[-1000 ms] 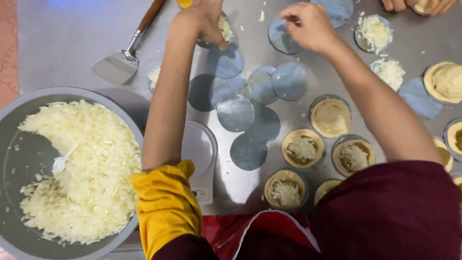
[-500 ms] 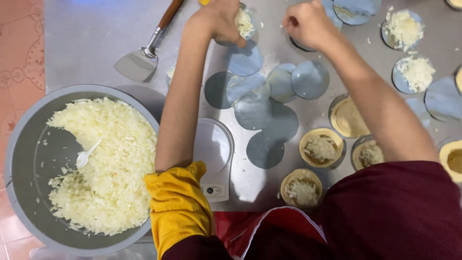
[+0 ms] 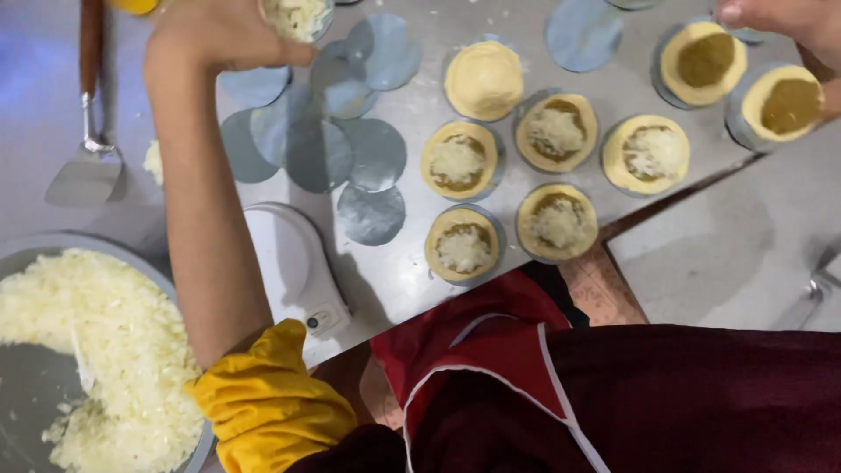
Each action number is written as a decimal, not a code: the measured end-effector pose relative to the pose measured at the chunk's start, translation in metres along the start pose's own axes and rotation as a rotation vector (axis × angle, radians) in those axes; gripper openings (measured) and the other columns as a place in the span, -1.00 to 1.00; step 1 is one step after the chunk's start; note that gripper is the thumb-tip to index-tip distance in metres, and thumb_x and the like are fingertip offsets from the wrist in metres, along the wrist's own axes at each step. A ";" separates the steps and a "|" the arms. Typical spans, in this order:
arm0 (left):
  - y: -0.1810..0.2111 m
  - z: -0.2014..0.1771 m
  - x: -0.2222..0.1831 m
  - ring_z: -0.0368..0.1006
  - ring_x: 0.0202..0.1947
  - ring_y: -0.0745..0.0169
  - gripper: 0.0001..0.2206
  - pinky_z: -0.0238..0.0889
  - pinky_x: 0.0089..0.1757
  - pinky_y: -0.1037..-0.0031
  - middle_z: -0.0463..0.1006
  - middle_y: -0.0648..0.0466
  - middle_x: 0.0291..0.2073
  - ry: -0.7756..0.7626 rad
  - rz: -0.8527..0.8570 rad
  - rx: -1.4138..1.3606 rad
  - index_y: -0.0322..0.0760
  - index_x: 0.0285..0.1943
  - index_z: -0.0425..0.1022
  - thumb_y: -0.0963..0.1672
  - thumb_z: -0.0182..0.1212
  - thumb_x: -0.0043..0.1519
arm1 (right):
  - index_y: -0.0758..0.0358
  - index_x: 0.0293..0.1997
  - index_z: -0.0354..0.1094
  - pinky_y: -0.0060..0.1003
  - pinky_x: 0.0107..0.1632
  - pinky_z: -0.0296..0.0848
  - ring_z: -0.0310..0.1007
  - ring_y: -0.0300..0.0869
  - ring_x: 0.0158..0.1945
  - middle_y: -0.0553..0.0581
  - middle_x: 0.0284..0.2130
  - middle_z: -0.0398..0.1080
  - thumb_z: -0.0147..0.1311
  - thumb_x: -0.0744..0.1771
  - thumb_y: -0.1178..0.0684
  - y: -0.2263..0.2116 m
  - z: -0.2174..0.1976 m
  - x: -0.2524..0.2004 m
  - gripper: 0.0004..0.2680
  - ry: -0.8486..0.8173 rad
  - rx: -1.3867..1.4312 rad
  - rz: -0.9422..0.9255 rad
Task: Place dough on liners, add paste filling, and top with chopped onions to assemble mini pizzas.
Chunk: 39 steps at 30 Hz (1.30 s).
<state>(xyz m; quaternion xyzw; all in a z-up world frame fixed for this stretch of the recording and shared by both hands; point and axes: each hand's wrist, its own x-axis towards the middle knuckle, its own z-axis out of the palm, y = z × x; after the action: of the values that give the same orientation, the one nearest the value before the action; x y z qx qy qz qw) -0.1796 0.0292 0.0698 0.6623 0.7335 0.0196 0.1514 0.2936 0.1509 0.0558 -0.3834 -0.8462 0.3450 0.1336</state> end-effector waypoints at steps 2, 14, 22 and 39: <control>0.018 0.012 0.008 0.52 -0.13 -0.34 -0.42 0.35 -0.10 0.07 0.58 -0.31 -0.12 -0.018 0.033 0.027 -0.33 0.10 0.54 0.07 0.49 0.00 | 0.31 0.02 0.46 -0.25 0.02 0.48 0.51 -0.18 -0.08 0.10 -0.16 0.51 0.06 0.47 0.14 0.036 -0.019 -0.043 -0.90 0.076 -0.009 0.093; 0.211 0.061 0.065 0.27 0.38 -0.29 0.00 0.30 0.27 0.18 0.15 -0.28 0.39 0.044 0.522 -0.193 -0.25 0.56 0.02 -0.12 0.64 -0.06 | 0.42 -0.09 0.42 -0.35 -0.02 0.56 0.56 -0.21 -0.10 0.15 -0.19 0.51 0.09 0.45 0.28 0.241 0.002 -0.055 -0.98 0.268 0.243 0.124; 0.290 0.127 0.129 0.08 0.38 -0.52 0.18 0.18 0.29 0.10 0.03 -0.41 0.37 0.026 0.761 -0.301 -0.31 0.59 -0.15 -0.08 0.77 -0.11 | 0.37 -0.06 0.57 -0.36 -0.18 0.45 0.50 -0.27 -0.23 0.12 -0.23 0.55 0.22 0.40 0.26 0.273 0.003 -0.051 -0.94 0.304 0.027 -0.027; 0.372 0.179 0.167 0.27 0.26 -0.23 0.16 0.36 0.17 0.12 0.15 -0.11 0.21 0.099 0.971 -0.467 0.02 0.54 -0.05 -0.09 0.77 -0.23 | 0.53 0.24 0.34 -0.30 -0.07 0.64 0.59 -0.17 -0.15 0.24 -0.09 0.51 -0.03 0.46 0.27 0.219 -0.014 -0.078 -0.79 0.230 1.109 0.161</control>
<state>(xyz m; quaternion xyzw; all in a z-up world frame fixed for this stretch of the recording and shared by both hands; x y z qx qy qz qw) 0.2111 0.2067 -0.0482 0.8721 0.3254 0.2813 0.2334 0.4748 0.2025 -0.0817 -0.3545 -0.4868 0.7025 0.3793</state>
